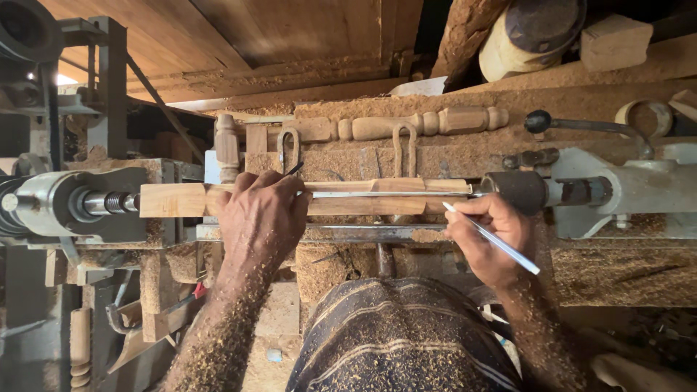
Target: The person shapes a rotating wooden blank on a lathe using a chisel, creating a tapered profile with decorative grooves. The person then stops the lathe and marks the wood with a pen.
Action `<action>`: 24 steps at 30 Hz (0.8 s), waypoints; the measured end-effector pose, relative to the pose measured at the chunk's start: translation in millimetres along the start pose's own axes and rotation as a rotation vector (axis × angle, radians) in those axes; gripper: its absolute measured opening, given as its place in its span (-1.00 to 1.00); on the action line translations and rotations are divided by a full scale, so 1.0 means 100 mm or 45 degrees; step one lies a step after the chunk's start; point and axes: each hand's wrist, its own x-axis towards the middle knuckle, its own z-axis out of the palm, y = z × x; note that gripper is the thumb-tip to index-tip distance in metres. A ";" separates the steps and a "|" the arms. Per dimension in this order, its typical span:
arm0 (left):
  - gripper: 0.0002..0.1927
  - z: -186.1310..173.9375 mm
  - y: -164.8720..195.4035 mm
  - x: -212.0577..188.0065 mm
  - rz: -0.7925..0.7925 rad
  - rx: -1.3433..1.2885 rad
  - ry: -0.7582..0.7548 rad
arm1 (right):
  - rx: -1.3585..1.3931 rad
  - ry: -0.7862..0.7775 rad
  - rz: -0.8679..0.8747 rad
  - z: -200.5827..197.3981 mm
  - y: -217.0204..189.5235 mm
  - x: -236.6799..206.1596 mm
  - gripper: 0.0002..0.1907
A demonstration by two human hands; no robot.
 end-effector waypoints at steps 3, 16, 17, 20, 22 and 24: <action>-0.84 0.00 0.00 -0.02 0.008 0.007 0.019 | -0.154 0.053 0.052 0.06 -0.03 0.00 -0.88; -0.83 0.02 0.00 -0.01 -0.011 0.038 -0.006 | -0.148 0.046 -0.001 0.07 -0.04 0.05 -0.87; -0.83 0.02 0.00 -0.02 -0.008 0.041 -0.002 | -0.140 0.044 -0.003 0.07 -0.04 0.05 -0.87; -0.82 0.02 0.00 -0.01 -0.005 0.042 0.007 | -0.146 0.045 0.015 0.08 -0.05 0.05 -0.87; -0.82 0.01 0.00 -0.01 -0.010 0.030 0.000 | -0.230 0.051 0.035 0.08 -0.07 0.04 -0.87; -0.82 0.02 0.00 0.00 -0.016 0.033 -0.009 | -0.271 0.046 0.055 0.07 -0.08 0.05 -0.87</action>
